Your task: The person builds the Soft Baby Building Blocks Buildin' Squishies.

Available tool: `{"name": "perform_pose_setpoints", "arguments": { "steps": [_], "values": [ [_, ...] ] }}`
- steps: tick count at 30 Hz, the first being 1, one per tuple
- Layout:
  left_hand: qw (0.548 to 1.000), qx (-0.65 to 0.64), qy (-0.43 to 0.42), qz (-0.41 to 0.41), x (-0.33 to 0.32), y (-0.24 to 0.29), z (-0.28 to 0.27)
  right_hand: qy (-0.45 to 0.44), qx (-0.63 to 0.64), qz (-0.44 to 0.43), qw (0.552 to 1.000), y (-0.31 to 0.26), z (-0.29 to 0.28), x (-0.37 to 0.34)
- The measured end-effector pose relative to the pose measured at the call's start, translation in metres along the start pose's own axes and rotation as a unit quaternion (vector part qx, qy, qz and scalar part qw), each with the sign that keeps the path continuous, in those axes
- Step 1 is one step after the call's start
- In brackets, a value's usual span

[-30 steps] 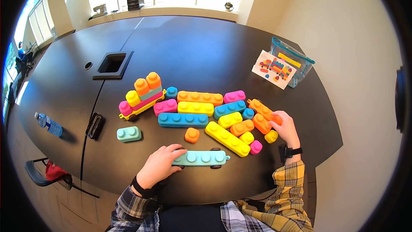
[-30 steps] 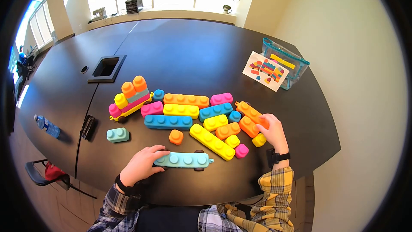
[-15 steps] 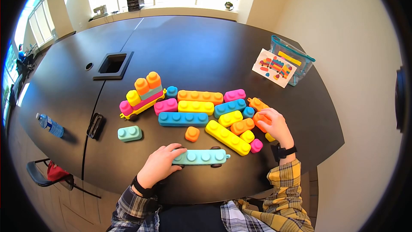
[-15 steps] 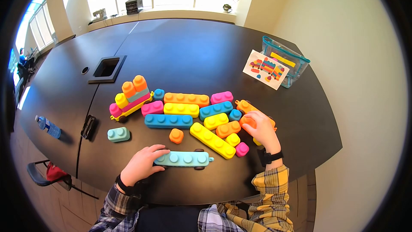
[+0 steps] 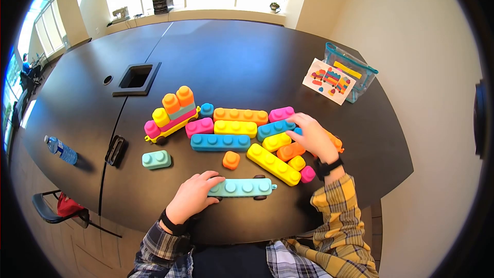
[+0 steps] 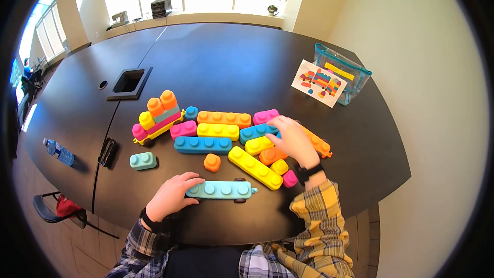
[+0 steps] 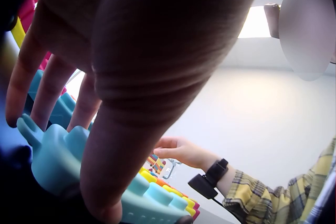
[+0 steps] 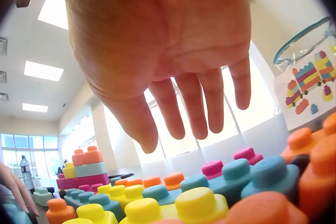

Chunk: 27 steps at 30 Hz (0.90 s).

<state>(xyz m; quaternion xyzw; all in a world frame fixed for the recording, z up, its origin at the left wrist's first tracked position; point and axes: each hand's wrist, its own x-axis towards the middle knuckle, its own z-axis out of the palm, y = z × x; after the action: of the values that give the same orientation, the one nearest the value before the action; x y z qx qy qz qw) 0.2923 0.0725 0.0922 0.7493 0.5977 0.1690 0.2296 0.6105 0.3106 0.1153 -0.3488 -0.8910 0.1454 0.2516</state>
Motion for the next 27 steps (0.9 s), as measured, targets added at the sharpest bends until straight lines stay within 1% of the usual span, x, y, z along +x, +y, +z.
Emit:
{"name": "perform_pose_setpoints", "arguments": {
  "steps": [2, 3, 5, 6, 8, 11, 15, 17, 18, 20, 21, 23, 25, 26, 27],
  "values": [
    [1.0, 0.004, 0.003, -0.002, -0.001, 0.0, 0.0, -0.009, -0.053, -0.033, 0.998, -0.001, 0.019, 0.027],
    [1.0, 0.004, 0.004, -0.001, -0.001, 0.001, 0.0, -0.009, -0.051, -0.035, 0.998, -0.003, 0.027, 0.041],
    [1.0, 0.005, 0.006, -0.001, 0.0, 0.0, 0.0, -0.091, -0.121, -0.005, 0.988, -0.004, 0.041, 0.063],
    [1.0, 0.001, 0.005, -0.001, 0.0, 0.0, 0.0, -0.091, -0.121, -0.007, 0.988, 0.0, 0.049, 0.069],
    [1.0, -0.003, 0.005, -0.004, -0.001, 0.0, 0.0, -0.109, -0.168, -0.001, 0.98, 0.005, 0.064, 0.079],
    [1.0, -0.009, 0.005, -0.007, -0.001, 0.0, 0.0, -0.111, -0.136, 0.018, 0.984, 0.012, 0.073, 0.086],
    [1.0, -0.004, 0.002, -0.004, 0.0, -0.001, 0.0, -0.127, -0.143, 0.029, 0.981, 0.003, 0.068, 0.09],
    [1.0, -0.004, -0.002, -0.003, 0.0, 0.0, 0.0, -0.105, -0.126, 0.069, 0.984, -0.007, 0.062, 0.086],
    [1.0, -0.003, -0.004, -0.005, 0.0, 0.0, 0.0, -0.103, -0.126, 0.07, 0.984, -0.008, 0.06, 0.084],
    [1.0, -0.001, -0.005, -0.007, 0.001, 0.0, -0.001, -0.027, -0.077, 0.095, 0.992, -0.013, 0.054, 0.081],
    [1.0, 0.001, -0.011, -0.007, 0.001, 0.0, -0.002, -0.027, -0.077, 0.095, 0.992, -0.016, 0.049, 0.078],
    [1.0, 0.001, -0.017, -0.008, 0.001, 0.001, -0.003, 0.064, -0.025, 0.087, 0.994, -0.024, 0.034, 0.069],
    [1.0, 0.006, -0.007, 0.017, -0.001, 0.001, -0.008, 0.078, -0.006, 0.08, 0.994, -0.037, 0.017, 0.053],
    [1.0, 0.005, -0.007, 0.017, 0.0, -0.003, -0.008, 0.085, 0.07, 0.064, 0.992, -0.044, 0.01, 0.041],
    [0.996, -0.019, 0.071, 0.048, 0.001, -0.009, -0.007, 0.092, 0.145, 0.047, 0.984, -0.053, 0.005, 0.029]
  ]
}}
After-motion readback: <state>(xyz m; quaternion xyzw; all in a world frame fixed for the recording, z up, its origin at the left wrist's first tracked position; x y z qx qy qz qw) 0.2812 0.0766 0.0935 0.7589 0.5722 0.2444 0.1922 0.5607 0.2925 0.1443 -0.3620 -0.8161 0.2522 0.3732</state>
